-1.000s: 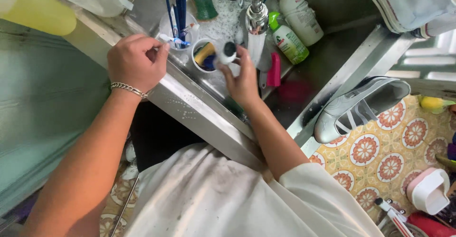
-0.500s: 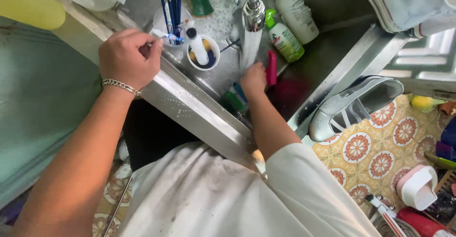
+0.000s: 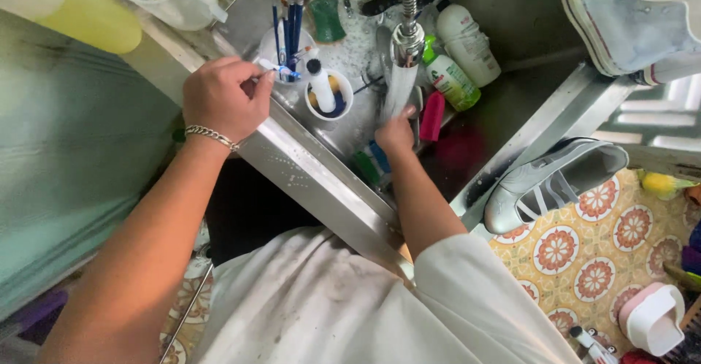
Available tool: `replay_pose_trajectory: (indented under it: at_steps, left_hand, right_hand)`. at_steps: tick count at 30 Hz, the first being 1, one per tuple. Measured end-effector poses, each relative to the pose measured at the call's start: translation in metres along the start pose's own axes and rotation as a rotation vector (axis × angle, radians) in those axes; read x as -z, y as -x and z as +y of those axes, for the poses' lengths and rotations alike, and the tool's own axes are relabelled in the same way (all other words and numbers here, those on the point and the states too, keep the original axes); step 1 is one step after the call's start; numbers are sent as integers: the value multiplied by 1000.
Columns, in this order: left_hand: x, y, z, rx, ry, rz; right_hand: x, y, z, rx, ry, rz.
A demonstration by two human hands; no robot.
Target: Applying cleaning solution to a shoe with a brush and then washing tools in a sink
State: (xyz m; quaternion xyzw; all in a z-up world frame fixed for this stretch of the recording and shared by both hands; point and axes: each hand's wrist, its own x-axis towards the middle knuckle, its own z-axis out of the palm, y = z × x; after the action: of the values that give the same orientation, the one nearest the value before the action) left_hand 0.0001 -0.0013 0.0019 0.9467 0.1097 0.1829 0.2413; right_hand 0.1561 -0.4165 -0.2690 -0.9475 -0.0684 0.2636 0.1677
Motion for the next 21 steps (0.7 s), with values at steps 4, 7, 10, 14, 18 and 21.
replay_pose_trajectory:
  at_steps: [4, 7, 10, 14, 18, 21]
  left_hand:
    - [1, -1, -2, 2, -12, 0]
    - [6, -6, 2, 2, 14, -27]
    - [6, -4, 4, 20, 24, -23]
    - [5, -2, 4, 31, 31, -12]
    - [5, -3, 3, 54, 11, -28]
    - [6, -2, 4, 48, 31, -33]
  right_hand:
    - [68, 33, -34, -152, -27, -311]
    - [124, 87, -89, -146, -279, -218]
    - [144, 123, -114, -92, -659, -76]
    - [128, 117, -109, -158, -1039, 37]
    - [104, 77, -89, -123, -1338, 124]
    - [112, 65, -91, 88, -1474, 106]
